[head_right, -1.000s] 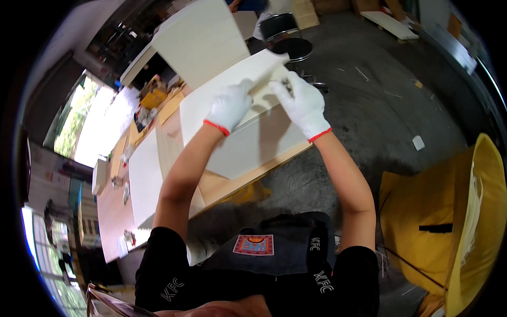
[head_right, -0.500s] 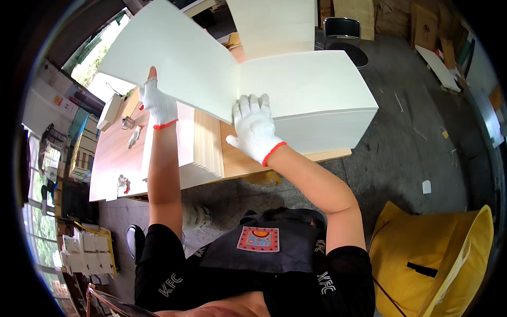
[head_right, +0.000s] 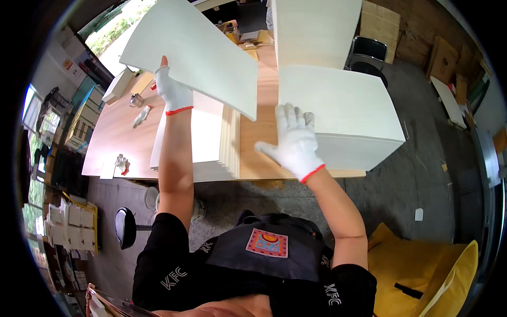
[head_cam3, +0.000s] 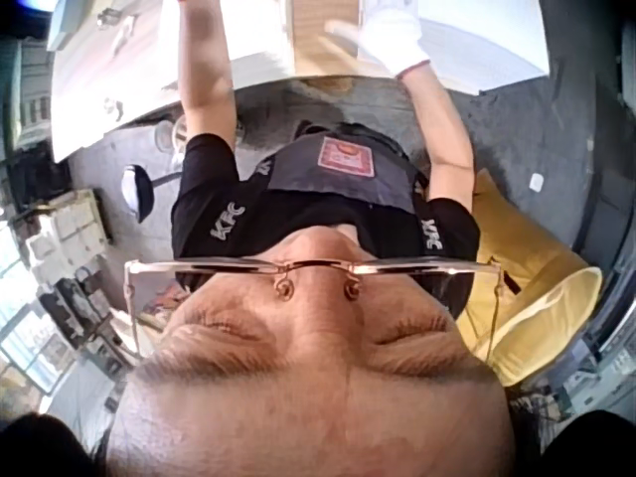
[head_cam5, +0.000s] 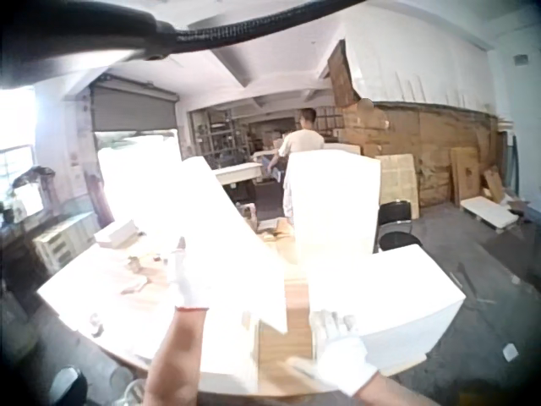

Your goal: The person repeatedly sands the edges of white rectangular boards using a sanding block. They handle the boards one at a time, lifting them from a stack, sanding the edges, and placing them back down.

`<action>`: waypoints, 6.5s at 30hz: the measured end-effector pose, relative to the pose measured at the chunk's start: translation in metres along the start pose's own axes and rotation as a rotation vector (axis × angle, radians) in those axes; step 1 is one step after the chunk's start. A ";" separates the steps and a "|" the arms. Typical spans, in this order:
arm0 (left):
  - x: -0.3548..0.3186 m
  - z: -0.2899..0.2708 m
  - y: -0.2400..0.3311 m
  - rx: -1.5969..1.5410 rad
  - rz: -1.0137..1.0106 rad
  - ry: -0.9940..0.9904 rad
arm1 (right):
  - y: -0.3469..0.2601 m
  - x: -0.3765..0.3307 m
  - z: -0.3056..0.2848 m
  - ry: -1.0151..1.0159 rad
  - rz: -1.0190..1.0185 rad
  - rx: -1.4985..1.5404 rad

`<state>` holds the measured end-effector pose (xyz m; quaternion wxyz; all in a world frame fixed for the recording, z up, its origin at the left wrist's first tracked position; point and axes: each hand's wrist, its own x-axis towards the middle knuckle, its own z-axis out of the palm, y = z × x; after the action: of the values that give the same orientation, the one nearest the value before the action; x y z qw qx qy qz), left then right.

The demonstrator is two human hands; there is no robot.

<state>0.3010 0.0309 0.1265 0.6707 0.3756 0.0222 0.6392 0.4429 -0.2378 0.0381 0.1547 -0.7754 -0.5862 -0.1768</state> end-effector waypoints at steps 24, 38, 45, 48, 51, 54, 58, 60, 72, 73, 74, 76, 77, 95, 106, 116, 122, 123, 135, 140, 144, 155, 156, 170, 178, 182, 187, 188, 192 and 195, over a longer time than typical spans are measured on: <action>-0.043 -0.156 0.213 1.197 -0.281 -0.064 | -0.128 0.113 0.018 0.017 0.353 1.933; -0.103 -0.198 0.212 1.864 -0.564 -0.300 | -0.116 0.063 0.011 -0.451 -0.148 0.483; -0.123 -0.220 0.213 1.656 -0.491 -0.245 | -0.113 0.031 0.022 -0.274 -0.342 0.407; -0.127 -0.214 0.212 1.656 -0.376 -0.289 | -0.110 0.027 0.028 -0.285 -0.305 0.490; -0.128 -0.201 0.213 1.816 -0.307 -0.359 | -0.111 0.022 0.031 -0.229 -0.312 0.519; -0.127 -0.199 0.216 1.732 -0.349 -0.357 | -0.112 0.017 0.032 -0.174 -0.343 0.518; -0.124 -0.208 0.217 1.679 -0.382 -0.371 | -0.113 0.014 0.032 -0.128 -0.347 0.564; -0.123 -0.216 0.215 1.647 -0.385 -0.363 | -0.112 0.013 0.035 -0.120 -0.349 0.567; -0.120 -0.218 0.218 1.687 -0.341 -0.435 | -0.114 0.013 0.041 -0.111 -0.311 0.650; -0.120 -0.214 0.218 1.704 -0.345 -0.441 | -0.113 0.013 0.042 -0.109 -0.311 0.652; -0.120 -0.212 0.218 1.686 -0.352 -0.428 | -0.113 0.012 0.042 -0.111 -0.307 0.655; -0.120 -0.210 0.218 1.651 -0.365 -0.400 | -0.114 0.012 0.042 -0.115 -0.301 0.662; -0.120 -0.211 0.218 1.622 -0.408 -0.370 | -0.114 0.012 0.042 -0.116 -0.307 0.656; -0.075 -0.133 0.222 2.165 -0.629 -0.669 | -0.090 -0.013 0.015 0.145 -0.464 0.570; -0.099 0.034 0.019 1.484 0.186 -1.151 | 0.266 -0.119 -0.048 0.594 0.882 0.370; -0.174 0.203 -0.203 1.297 -0.103 -1.477 | 0.284 -0.100 -0.075 0.129 0.329 -0.320; -0.198 0.222 -0.252 1.212 0.039 -1.466 | 0.285 -0.077 -0.076 0.054 0.411 0.050; -0.197 0.220 -0.257 1.158 0.088 -1.482 | 0.288 -0.079 -0.067 0.105 0.515 0.184; -0.199 0.220 -0.248 0.928 -0.255 -1.434 | 0.270 -0.098 -0.033 0.428 0.786 0.527; -0.205 0.221 -0.248 1.054 -0.286 -1.378 | 0.269 -0.098 -0.029 0.443 0.743 0.512; -0.203 0.221 -0.252 1.042 -0.298 -1.390 | 0.271 -0.100 -0.027 0.448 0.759 0.495; -0.204 0.216 -0.251 1.007 -0.264 -1.305 | 0.268 -0.098 -0.033 0.363 0.792 0.505; -0.203 0.215 -0.252 1.025 -0.238 -1.340 | 0.269 -0.098 -0.031 0.375 0.791 0.502; -0.206 0.221 -0.245 1.107 -0.301 -1.291 | 0.267 -0.098 -0.033 0.359 0.808 0.512; -0.208 0.228 -0.242 1.254 -0.234 -1.382 | 0.273 -0.099 -0.023 0.400 0.793 0.485; -0.208 0.227 -0.242 1.265 -0.265 -1.369 | 0.271 -0.098 -0.025 0.395 0.789 0.492; -0.204 0.216 -0.253 1.149 -0.212 -1.350 | 0.269 -0.098 -0.028 0.383 0.791 0.510; -0.206 0.218 -0.249 1.135 -0.249 -1.310 | 0.269 -0.099 -0.030 0.363 0.801 0.514; -0.207 0.216 -0.252 1.022 -0.200 -1.318 | 0.270 -0.098 -0.028 0.367 0.815 0.494; -0.206 0.218 -0.251 1.151 -0.158 -1.400 | 0.272 -0.098 -0.023 0.398 0.799 0.483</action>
<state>0.5857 -0.2277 0.0565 0.2816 0.9522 -0.0487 0.1076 0.6779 -0.4039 0.0053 0.4937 -0.8325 -0.2272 -0.1077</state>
